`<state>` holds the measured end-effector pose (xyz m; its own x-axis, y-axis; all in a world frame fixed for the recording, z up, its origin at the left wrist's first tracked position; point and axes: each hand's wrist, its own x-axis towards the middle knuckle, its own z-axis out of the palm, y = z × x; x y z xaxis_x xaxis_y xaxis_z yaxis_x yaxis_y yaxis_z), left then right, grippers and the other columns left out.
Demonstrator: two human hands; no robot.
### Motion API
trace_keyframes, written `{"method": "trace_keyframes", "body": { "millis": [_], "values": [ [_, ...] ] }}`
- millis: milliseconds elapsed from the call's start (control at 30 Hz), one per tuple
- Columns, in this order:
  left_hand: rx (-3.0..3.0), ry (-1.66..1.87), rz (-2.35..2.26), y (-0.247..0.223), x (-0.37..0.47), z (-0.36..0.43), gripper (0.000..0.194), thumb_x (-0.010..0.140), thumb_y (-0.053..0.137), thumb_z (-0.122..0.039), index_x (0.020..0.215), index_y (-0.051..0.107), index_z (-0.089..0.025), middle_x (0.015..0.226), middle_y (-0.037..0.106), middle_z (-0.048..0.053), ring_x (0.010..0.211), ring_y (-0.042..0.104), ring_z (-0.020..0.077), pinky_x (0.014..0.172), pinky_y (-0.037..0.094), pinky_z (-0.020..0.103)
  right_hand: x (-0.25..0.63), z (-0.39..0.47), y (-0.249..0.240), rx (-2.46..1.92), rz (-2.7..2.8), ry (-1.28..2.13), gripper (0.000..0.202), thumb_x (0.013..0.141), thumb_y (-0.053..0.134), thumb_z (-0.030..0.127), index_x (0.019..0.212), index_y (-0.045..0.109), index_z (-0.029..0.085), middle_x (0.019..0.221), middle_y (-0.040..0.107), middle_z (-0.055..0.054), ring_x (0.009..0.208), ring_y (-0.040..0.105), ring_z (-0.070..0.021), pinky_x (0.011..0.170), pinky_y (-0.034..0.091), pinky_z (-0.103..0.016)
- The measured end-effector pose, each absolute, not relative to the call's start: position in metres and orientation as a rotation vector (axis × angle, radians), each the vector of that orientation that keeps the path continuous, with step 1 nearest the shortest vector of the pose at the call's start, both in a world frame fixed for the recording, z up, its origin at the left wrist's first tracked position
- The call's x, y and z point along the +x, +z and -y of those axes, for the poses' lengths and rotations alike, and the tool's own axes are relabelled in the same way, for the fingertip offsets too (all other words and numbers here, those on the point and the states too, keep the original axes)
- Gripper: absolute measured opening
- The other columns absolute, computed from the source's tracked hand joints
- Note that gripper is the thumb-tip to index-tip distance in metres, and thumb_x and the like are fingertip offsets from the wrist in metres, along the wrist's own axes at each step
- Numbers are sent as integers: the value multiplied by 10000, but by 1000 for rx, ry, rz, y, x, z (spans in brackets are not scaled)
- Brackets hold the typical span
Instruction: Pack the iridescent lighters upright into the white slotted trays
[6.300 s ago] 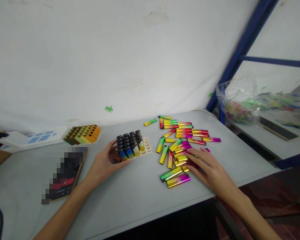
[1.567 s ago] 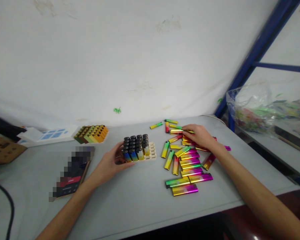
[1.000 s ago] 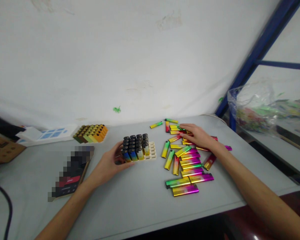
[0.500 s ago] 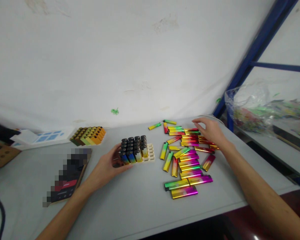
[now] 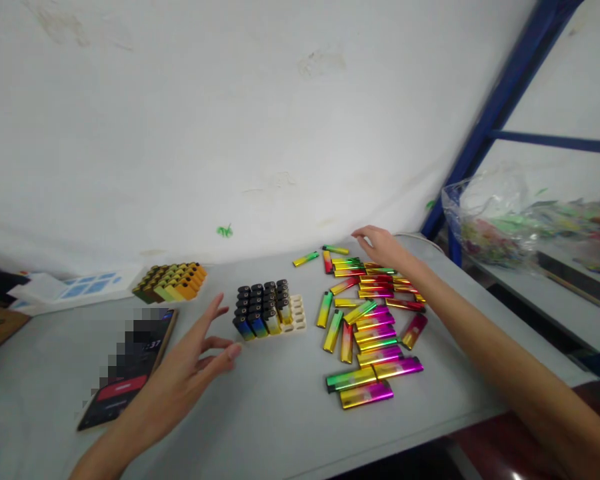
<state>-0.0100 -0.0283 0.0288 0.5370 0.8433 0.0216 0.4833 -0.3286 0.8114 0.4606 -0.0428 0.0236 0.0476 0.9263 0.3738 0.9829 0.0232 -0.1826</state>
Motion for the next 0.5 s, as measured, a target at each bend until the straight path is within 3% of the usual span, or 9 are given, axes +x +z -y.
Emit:
{"method": "trace_keyframes", "body": {
  "millis": [167,233,300,400,500],
  "values": [
    [2105,656,-1160,22,-30,39,691,974,535,-571,1603,351,-350,1528,542,122,894,757,228,829,678,423,477,-12,46,-1985,2095,36,352,919,448,55,1047,771,104,1029,809,-122,969,745,-233,957,540,-339],
    [2131,656,-1197,14,-40,42,653,972,533,-577,1574,401,-362,1450,615,100,888,756,232,821,674,403,491,-14,57,-1980,2149,105,352,938,447,91,1028,785,131,1044,812,-102,973,742,-231,953,539,-335],
    [2148,645,-1238,4,-50,43,611,977,506,-597,1536,456,-354,1236,722,70,861,747,227,793,664,361,506,-9,66,-1983,2178,151,370,972,430,141,1038,794,156,1113,805,-91,1024,733,-236,975,533,-341],
    [2165,632,-1257,-7,-54,43,574,994,455,-608,1483,516,-315,959,744,34,825,724,224,760,634,320,521,1,69,-2028,2193,201,411,1011,386,185,1060,794,164,1149,799,-94,1040,735,-237,964,546,-346],
    [2202,631,-1274,-9,-47,43,549,1004,428,-604,1441,551,-294,958,745,33,822,715,224,737,611,313,519,2,55,-2078,2215,189,408,1046,391,269,1062,785,160,1167,791,-120,1050,733,-258,973,545,-376]
  ]
}}
